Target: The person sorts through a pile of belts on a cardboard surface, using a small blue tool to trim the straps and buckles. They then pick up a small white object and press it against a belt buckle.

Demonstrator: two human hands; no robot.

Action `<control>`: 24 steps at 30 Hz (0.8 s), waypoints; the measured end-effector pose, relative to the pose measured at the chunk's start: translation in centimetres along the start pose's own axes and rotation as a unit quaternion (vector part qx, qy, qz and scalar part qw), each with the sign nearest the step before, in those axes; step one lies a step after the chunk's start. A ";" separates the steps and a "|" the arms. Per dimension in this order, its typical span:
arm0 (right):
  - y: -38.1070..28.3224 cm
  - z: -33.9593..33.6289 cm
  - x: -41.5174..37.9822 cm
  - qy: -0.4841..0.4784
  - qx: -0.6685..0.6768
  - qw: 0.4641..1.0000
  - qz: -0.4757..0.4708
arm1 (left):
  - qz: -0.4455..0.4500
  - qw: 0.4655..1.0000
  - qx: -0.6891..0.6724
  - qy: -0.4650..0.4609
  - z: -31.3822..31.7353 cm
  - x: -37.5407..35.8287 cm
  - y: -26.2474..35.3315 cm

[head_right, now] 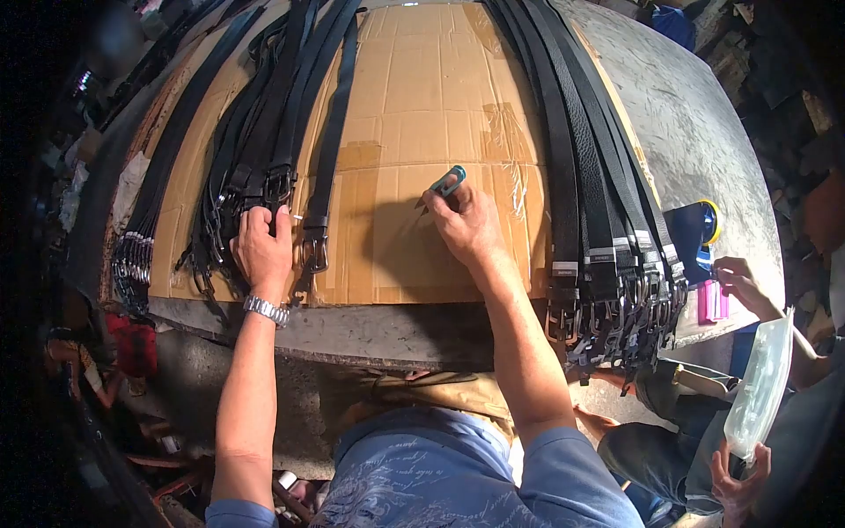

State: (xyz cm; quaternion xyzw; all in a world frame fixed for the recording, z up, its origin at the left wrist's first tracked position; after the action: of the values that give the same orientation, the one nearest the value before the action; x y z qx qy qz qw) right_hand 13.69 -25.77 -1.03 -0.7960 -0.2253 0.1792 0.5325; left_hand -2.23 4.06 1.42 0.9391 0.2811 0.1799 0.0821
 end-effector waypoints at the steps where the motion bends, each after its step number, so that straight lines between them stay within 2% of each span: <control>1: 0.0 0.0 0.0 0.003 0.023 1.000 -0.004 | -0.001 1.000 -0.001 0.001 0.0 0.0 0.0; 5: -0.4 0.1 -0.3 -0.014 -0.030 0.999 0.032 | 0.004 1.000 -0.005 0.006 -0.1 0.0 0.2; 7: -1.2 -0.2 -0.3 0.027 -0.151 0.988 -0.027 | 0.010 0.999 -0.017 0.026 -0.5 -0.2 0.6; 8: -0.1 0.0 -0.1 0.020 -0.072 0.997 -0.017 | 0.009 0.999 -0.032 0.028 -0.7 -0.4 0.7; 11: 0.3 0.1 0.2 -0.001 0.021 0.999 -0.034 | -0.010 0.999 -0.051 0.003 -0.6 -0.5 0.3; 13: 0.5 -0.5 0.3 0.022 -0.013 1.000 -0.002 | -0.013 1.000 -0.023 0.008 -0.3 -0.4 0.1; 14: 0.1 -0.2 0.3 0.021 -0.010 1.000 -0.014 | -0.014 1.000 -0.021 0.000 -0.2 -0.3 0.0; 16: -0.7 -0.1 -0.2 0.002 -0.076 0.997 0.026 | 0.001 1.000 -0.024 0.009 -0.2 -0.3 0.1; 20: -0.3 -0.3 -0.6 0.065 0.038 0.997 0.000 | 0.011 0.999 -0.027 0.021 -0.5 -0.4 0.3; 21: -0.4 -0.2 -0.5 0.053 0.013 0.998 -0.005 | 0.018 0.999 -0.033 0.032 -0.6 -0.4 0.3; 22: 0.1 -0.1 -0.4 0.033 -0.020 0.999 0.033 | 0.022 0.998 -0.036 0.036 -0.6 -0.3 0.4; 24: -0.9 0.0 -0.5 0.046 -0.066 0.997 0.006 | 0.016 0.998 -0.043 0.031 -0.7 -0.4 0.3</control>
State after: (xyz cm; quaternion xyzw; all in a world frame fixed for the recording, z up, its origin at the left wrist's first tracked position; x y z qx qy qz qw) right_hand 13.10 -25.79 -0.12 -0.8382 -0.2077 0.1303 0.4872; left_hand -2.65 3.57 1.98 0.9331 0.2604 0.2219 0.1105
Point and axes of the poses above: each hand's wrist, its own x-axis towards the middle knuckle, its own z-axis out of the palm, y = z × x, the point moved 8 cm from there along x, towards the middle knuckle, and after that the axes turned 13 degrees about -y, right-handed, at the moved point
